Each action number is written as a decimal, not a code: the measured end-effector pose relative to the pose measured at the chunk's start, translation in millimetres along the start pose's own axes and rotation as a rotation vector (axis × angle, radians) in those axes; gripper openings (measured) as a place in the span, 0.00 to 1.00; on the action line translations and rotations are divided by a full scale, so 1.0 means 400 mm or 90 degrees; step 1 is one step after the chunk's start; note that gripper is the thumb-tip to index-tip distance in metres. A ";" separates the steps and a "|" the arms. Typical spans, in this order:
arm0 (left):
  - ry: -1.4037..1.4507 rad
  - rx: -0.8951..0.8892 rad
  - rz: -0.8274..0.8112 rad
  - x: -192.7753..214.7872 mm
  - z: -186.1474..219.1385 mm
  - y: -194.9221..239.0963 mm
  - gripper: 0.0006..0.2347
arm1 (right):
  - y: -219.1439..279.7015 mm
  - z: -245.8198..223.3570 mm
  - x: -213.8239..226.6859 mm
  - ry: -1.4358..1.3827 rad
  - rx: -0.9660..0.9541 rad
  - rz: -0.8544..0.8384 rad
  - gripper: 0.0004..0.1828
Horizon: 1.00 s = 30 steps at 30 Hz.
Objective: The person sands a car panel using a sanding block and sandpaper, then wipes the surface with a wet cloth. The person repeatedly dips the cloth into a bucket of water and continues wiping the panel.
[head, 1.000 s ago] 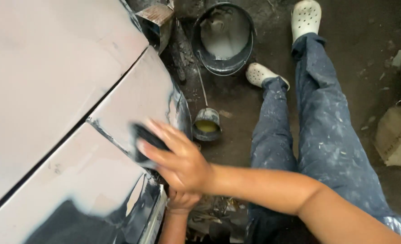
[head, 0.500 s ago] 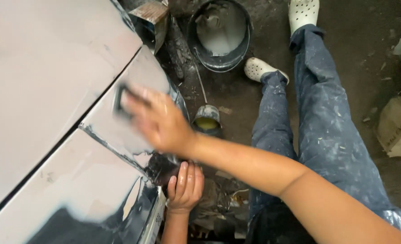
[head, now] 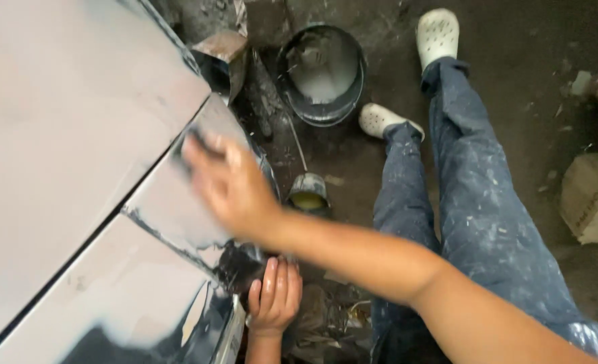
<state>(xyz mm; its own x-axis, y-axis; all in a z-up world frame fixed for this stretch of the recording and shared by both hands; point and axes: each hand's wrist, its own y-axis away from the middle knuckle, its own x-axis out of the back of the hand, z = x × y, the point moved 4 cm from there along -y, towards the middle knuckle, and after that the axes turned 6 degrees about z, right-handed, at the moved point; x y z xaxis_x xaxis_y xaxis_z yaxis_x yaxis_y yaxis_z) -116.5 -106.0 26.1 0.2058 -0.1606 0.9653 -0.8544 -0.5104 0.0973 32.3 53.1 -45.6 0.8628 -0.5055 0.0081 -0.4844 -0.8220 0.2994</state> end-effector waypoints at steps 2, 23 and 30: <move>0.065 -0.011 -0.030 -0.029 0.012 0.073 0.07 | 0.037 -0.030 0.026 -0.005 0.084 -0.010 0.26; 0.014 0.001 -0.013 0.013 0.009 -0.019 0.05 | 0.215 0.008 0.090 -0.002 0.140 -0.073 0.24; -0.006 -0.007 -0.025 0.043 -0.003 -0.056 0.06 | 0.045 0.158 0.007 -0.027 -0.030 -0.001 0.25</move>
<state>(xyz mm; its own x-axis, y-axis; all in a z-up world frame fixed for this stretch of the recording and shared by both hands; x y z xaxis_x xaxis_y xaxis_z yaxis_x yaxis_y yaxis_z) -94.5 -96.4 40.7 0.2435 -0.1481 0.9585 -0.8507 -0.5073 0.1377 16.7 20.4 -100.7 0.8563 -0.5154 -0.0332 -0.4742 -0.8102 0.3446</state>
